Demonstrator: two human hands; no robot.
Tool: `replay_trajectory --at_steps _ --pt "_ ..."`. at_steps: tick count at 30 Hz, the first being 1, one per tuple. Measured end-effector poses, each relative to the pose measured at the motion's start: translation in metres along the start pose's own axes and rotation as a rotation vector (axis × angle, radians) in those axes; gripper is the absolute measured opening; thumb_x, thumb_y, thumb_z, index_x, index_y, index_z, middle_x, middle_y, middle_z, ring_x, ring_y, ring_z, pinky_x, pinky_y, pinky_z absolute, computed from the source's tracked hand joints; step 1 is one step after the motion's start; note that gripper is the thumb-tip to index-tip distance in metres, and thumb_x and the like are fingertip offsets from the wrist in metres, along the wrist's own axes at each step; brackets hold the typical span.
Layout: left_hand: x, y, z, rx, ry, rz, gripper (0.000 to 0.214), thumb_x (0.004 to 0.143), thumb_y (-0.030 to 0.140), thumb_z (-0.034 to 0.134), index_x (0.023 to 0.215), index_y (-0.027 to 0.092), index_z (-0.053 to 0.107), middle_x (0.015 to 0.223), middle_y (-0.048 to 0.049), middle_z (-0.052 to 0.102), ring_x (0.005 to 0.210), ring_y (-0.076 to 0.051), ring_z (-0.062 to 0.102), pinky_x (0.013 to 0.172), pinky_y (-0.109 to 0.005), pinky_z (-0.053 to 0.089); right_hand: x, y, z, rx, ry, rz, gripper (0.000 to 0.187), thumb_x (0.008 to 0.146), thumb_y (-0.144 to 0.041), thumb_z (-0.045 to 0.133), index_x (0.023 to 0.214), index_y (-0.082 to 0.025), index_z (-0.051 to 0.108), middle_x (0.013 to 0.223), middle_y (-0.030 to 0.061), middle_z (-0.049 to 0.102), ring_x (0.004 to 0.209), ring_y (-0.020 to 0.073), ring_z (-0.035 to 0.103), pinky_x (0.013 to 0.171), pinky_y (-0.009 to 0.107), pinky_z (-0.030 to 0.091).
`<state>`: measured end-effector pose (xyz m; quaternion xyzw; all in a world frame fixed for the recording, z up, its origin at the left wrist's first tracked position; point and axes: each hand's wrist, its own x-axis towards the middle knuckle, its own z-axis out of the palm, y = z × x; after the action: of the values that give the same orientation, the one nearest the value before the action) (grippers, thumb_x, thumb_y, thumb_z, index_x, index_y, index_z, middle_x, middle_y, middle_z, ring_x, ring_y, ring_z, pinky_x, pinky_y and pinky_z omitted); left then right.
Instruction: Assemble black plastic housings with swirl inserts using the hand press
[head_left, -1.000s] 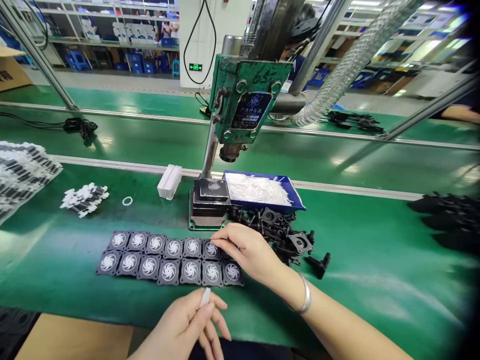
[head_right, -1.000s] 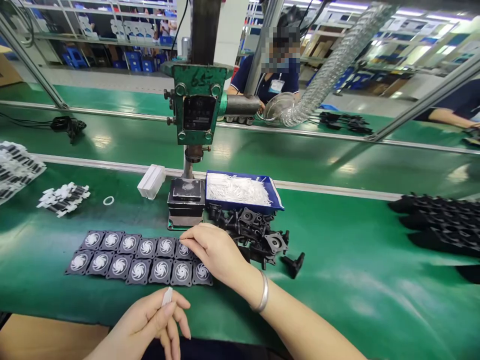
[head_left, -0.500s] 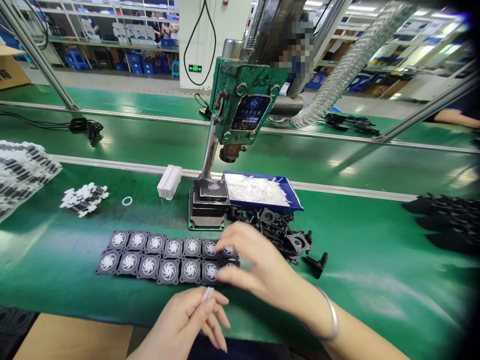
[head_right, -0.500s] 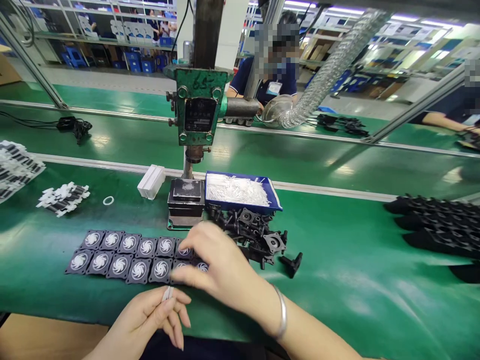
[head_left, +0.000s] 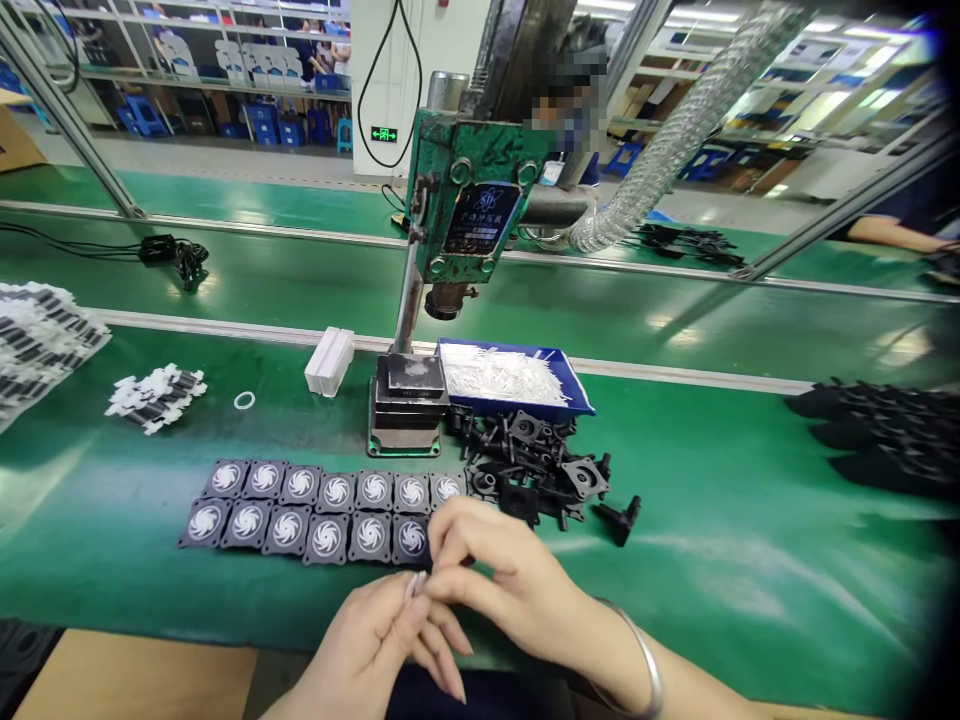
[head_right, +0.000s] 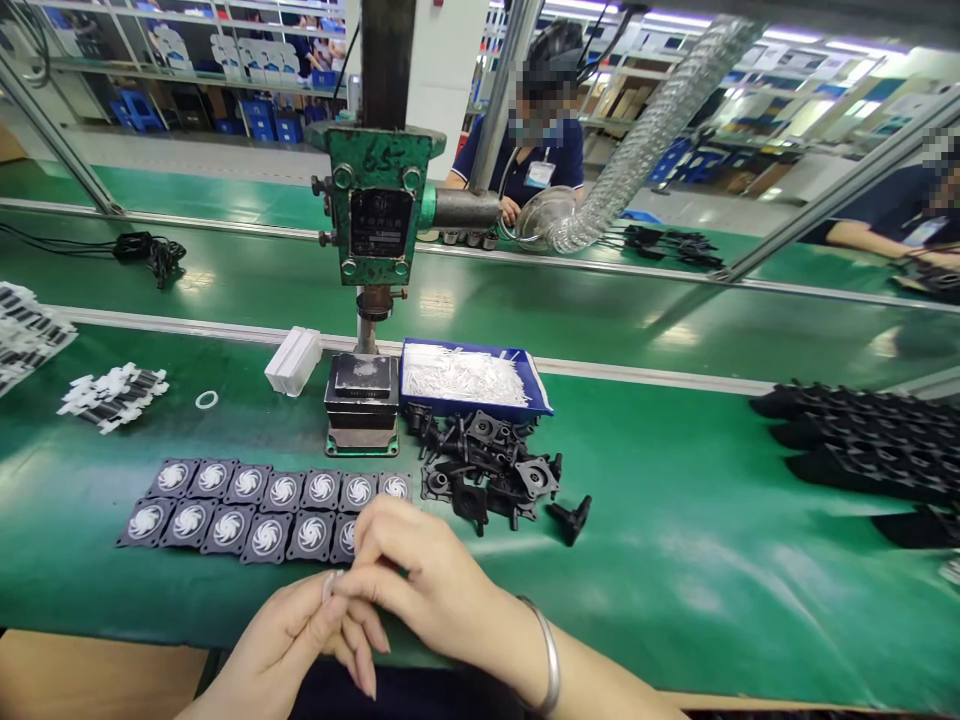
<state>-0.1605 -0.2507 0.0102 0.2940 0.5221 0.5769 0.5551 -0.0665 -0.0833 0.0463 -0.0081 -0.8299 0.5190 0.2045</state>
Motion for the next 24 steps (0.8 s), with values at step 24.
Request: replay_trajectory --at_steps 24 --pt "0.003 0.0 -0.011 -0.029 0.065 -0.174 0.061 0.086 0.073 0.053 0.102 0.015 0.066 0.092 -0.0097 0.069 0.072 -0.021 0.071 0.07 -0.033 0.059 0.007 0.052 -0.022 -0.542 0.148 -0.055 0.02 0.102 -0.029 0.051 0.09 -0.019 0.064 0.081 0.0031 0.069 0.076 0.0151 0.063 0.072 0.028 0.052"
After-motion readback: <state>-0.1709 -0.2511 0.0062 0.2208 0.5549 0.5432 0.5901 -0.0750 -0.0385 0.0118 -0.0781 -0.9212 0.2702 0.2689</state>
